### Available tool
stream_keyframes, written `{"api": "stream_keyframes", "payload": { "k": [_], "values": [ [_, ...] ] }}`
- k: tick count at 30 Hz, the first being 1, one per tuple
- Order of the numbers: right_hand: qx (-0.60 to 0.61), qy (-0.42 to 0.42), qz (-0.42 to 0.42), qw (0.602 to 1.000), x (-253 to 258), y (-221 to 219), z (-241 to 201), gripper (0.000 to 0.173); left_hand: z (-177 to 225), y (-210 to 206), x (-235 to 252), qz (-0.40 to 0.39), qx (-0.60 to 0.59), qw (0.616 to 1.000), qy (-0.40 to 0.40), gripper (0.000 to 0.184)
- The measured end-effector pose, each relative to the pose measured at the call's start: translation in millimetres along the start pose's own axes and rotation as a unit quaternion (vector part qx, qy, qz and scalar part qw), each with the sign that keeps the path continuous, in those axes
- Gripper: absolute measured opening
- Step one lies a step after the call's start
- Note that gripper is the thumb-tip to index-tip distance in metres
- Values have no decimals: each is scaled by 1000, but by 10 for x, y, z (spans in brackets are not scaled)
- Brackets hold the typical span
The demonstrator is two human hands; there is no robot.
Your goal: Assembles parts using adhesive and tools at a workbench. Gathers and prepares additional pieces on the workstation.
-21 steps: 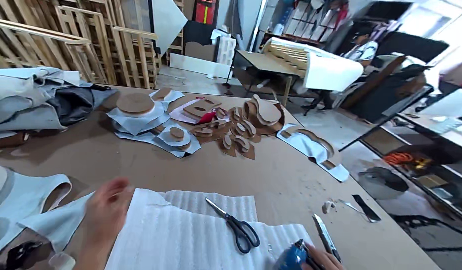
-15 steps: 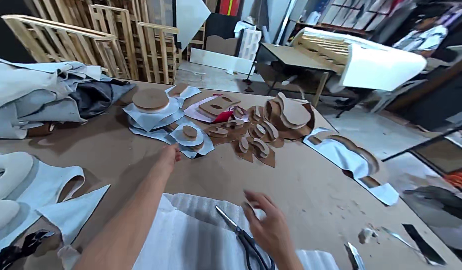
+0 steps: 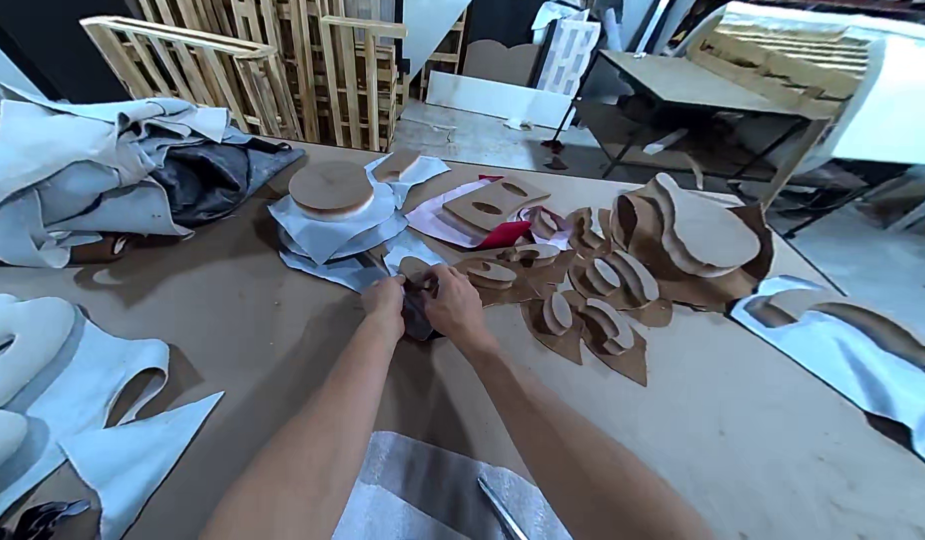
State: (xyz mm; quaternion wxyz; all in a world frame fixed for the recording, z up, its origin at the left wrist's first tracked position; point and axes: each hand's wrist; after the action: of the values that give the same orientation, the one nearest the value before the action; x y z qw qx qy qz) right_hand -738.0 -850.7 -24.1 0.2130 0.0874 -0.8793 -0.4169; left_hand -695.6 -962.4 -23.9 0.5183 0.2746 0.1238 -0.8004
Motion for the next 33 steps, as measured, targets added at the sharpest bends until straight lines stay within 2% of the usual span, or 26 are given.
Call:
{"api": "stream_keyframes", "payload": {
  "k": [3,6,8,10,12,14,16,18,20,22,24,25,26,28,29,31,33],
  "values": [
    [19,49,56,997,-119,11,59,32,-30,66,-90,-33,-54,997,-46,30],
    [59,110,137,983,-361,192,-14,29,-18,323,-390,-81,-122,985,-92,27],
    [74,151,176,970,-632,418,-118,28,-29,620,-718,-115,-120,978,-129,44],
    [85,173,201,960,-985,689,-208,35,-65,910,-1082,-142,-83,975,-152,59],
    [117,146,189,964,-1566,956,-238,41,-253,1221,-1491,-169,-46,970,-167,45],
    [138,101,182,968,-2218,1200,-201,34,-569,1535,-1866,-204,3,966,-161,36],
    [118,67,192,972,-2872,1416,-145,30,-967,1792,-2183,-231,-3,966,-114,32],
    [67,48,190,978,-3539,1661,-181,34,-1390,2105,-2533,-245,-41,969,-22,42],
    [39,43,181,982,-4086,1822,-260,31,-1729,2450,-2880,-234,-60,968,70,50],
    [39,34,158,986,-4522,1749,-233,27,-1990,2749,-2994,-202,-9,968,150,46],
    [58,16,120,991,-4866,1470,-95,28,-2128,3059,-2847,-210,121,954,177,43],
    [72,8,108,992,-4986,1354,-28,29,-2141,3241,-2768,-238,191,944,128,44],
    [80,9,102,992,-5025,1285,30,29,-2117,3407,-2698,-258,266,929,23,48],
    [91,4,93,991,-5033,1245,75,30,-2062,3685,-2603,-208,371,869,-252,57],
    [104,-8,84,991,-5027,1249,83,34,-2068,3742,-2532,-169,367,837,-368,54],
    [143,-47,47,987,-5012,1313,103,61,-2123,3700,-2376,-163,316,789,-501,47],
    [174,-89,23,980,-5003,1429,113,83,-2219,3547,-2268,-201,296,747,-561,45]
  ]
}}
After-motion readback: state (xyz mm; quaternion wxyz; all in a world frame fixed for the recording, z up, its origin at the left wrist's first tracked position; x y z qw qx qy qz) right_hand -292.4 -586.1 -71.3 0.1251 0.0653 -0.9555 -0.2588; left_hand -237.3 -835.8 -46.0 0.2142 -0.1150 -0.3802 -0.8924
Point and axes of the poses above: each hand's wrist, its own x-axis towards the middle knuckle, its own y-axis out of the back of the hand, z = x × y, and after that the axes turned 15 degrees about z, right-handed
